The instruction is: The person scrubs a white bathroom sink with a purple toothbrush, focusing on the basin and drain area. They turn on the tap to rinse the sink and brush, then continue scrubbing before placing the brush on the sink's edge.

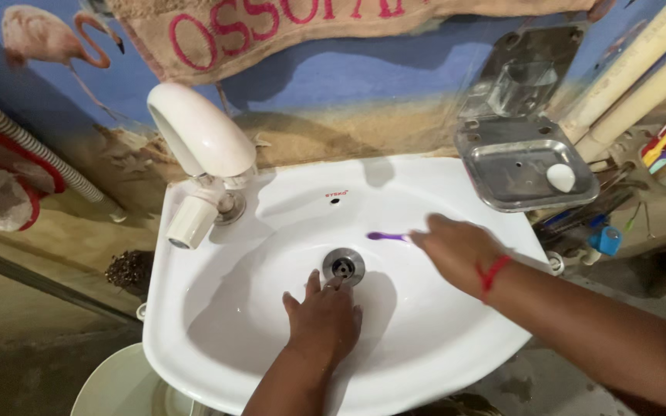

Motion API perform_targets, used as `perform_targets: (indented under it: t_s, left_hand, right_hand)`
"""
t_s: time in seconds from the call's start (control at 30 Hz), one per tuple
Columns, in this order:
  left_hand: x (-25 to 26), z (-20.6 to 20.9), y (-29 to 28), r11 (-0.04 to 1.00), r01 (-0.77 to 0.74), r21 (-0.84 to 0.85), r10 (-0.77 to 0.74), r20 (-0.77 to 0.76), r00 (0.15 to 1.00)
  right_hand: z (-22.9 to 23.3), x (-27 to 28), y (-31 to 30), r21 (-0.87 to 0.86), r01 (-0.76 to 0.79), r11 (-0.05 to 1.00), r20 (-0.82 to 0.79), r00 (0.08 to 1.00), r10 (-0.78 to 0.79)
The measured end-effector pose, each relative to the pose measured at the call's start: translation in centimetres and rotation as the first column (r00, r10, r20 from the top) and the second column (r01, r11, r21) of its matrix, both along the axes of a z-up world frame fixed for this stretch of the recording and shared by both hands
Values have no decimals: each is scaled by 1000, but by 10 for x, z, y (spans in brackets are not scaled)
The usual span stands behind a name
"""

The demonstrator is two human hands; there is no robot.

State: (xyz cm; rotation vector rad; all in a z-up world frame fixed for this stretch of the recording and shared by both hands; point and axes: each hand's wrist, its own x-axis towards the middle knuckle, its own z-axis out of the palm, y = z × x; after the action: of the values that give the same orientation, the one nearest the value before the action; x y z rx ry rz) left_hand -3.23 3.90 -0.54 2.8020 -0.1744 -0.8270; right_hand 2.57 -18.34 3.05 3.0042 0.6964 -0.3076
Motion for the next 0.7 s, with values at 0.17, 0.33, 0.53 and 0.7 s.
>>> perform_targets:
  t_s: [0.17,0.33,0.53,0.7]
  left_hand:
    - [3,-5,2,1000,-26,-10,26,47,999]
    - [4,-1,-2,1000,-3,5,3,17,1000]
    - [2,8,12,996,-83,-18,84,61,995]
    - [1,12,48,972,-235,-23,233,239,942]
  right_hand:
    - [13,-25,-39,-144,103,984,-222,966,-134]
    - [17,-32,-33,-91,124,988,-160,977,-138]
    - [4,-34,-1,10,131,991,-323,939,-121]
    - [23,-59,-5,-21,130,991,-367,921,-129]
